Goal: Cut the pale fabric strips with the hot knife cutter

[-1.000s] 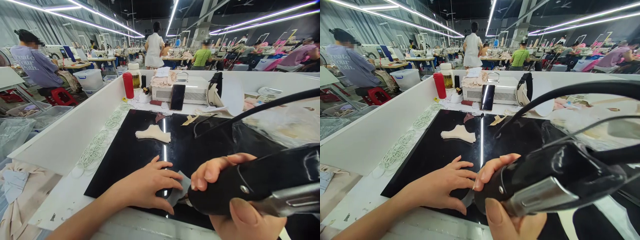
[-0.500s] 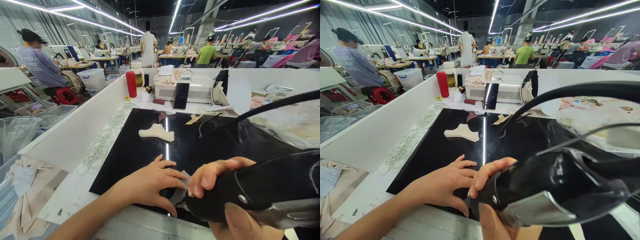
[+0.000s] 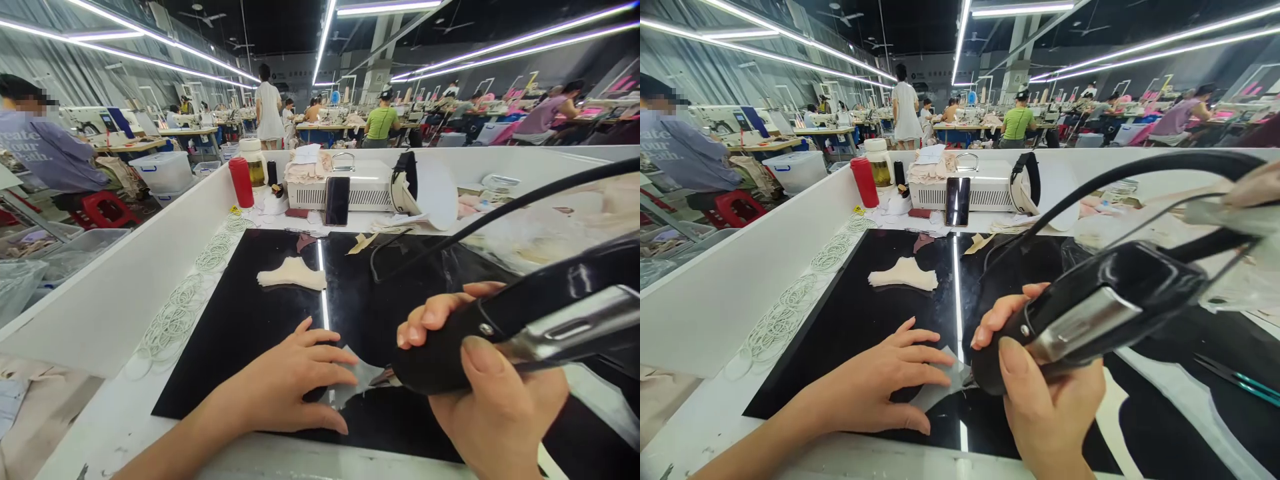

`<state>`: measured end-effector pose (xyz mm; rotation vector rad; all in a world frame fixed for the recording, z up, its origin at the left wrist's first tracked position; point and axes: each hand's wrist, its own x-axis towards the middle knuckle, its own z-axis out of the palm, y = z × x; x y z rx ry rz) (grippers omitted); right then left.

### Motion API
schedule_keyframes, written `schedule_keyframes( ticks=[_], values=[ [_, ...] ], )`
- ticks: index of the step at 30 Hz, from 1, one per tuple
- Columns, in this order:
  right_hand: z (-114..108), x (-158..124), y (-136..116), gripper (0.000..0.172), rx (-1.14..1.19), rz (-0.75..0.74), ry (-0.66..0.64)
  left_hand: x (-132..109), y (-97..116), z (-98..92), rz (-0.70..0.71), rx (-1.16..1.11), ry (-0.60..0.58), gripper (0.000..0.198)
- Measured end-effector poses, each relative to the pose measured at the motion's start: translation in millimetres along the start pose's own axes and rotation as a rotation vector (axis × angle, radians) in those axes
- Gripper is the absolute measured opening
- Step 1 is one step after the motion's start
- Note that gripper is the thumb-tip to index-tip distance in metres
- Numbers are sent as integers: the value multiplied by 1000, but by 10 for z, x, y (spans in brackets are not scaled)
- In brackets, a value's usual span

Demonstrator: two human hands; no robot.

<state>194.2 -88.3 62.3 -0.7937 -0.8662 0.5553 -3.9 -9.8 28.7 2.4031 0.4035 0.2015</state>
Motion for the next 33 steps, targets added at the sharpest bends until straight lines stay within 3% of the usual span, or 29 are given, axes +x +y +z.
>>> schedule_keyframes(
  ticks=[5, 16, 28, 33],
  values=[
    [-58, -51, 101, 34, -30, -22, -54, 44, 12, 75, -10, 87, -16, 51],
    [-67, -90, 106, 35, 18, -18, -57, 62, 40, 123, 19, 206, -37, 46],
    [-104, -93, 101, 30, -45, -11, -68, 35, 12, 114, -2, 187, -65, 43],
    [-195, -63, 79, 33, -41, -47, 1, 34, 14, 116, -12, 170, -52, 44]
  ],
)
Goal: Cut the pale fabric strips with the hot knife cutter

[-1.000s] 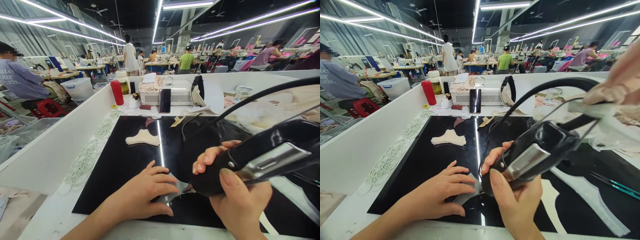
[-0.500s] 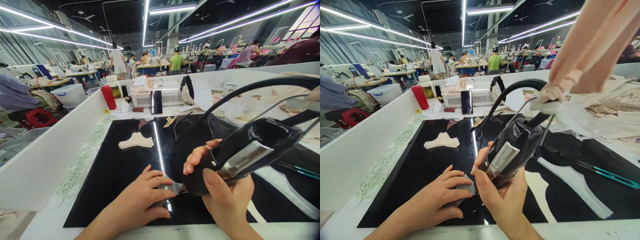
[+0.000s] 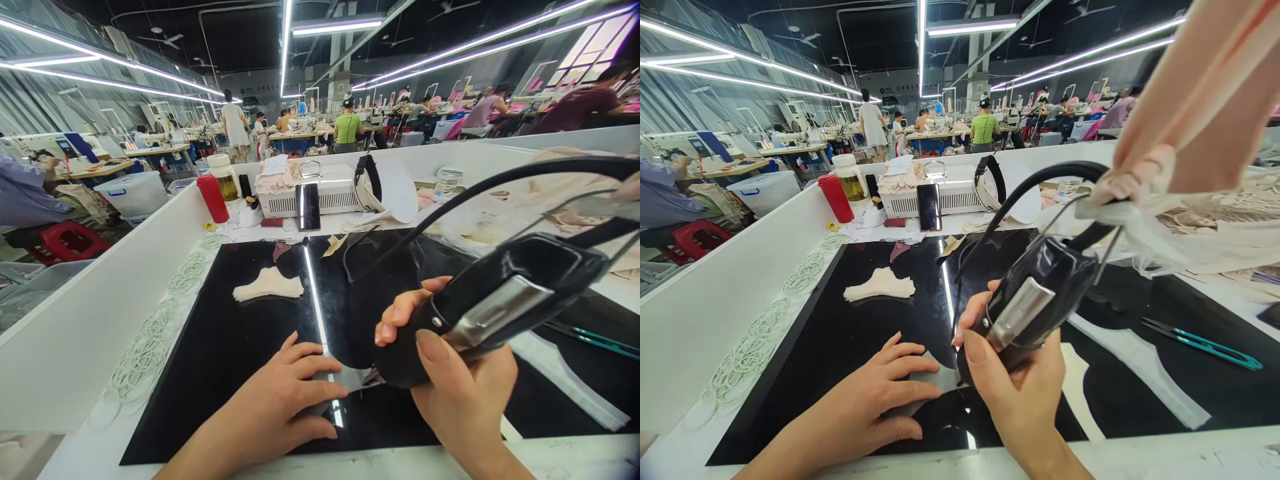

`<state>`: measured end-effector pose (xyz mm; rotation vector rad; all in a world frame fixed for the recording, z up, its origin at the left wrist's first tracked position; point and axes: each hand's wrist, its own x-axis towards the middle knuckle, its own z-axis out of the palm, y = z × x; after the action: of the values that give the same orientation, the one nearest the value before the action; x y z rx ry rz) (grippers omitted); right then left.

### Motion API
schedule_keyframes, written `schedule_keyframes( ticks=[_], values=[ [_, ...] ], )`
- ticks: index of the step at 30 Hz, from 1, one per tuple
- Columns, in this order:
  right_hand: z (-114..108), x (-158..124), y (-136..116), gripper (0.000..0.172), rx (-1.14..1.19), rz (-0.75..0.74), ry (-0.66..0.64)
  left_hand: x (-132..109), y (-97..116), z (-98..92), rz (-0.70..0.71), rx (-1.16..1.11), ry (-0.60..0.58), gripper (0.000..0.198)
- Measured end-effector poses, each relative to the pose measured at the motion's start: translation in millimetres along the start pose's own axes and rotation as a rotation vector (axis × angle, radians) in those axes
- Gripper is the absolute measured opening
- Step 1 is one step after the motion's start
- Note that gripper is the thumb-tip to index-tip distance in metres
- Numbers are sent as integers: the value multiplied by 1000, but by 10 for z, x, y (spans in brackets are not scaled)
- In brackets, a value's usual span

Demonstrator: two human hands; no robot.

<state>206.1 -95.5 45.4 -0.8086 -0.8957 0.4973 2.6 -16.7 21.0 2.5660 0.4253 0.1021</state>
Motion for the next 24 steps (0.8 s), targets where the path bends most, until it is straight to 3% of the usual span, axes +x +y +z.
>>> schedule_keyframes(
  ticks=[10, 15, 24],
  values=[
    [14, -16, -11, 31, -9, 44, -22, -6, -7, -6, -5, -22, 0, 42],
    [-57, 36, -32, 33, -39, -6, 51, -12, -21, -7, -5, -27, -16, 43],
    [-90, 27, -32, 31, -72, 12, 48, -22, -25, -17, -13, -63, -13, 41]
  ],
)
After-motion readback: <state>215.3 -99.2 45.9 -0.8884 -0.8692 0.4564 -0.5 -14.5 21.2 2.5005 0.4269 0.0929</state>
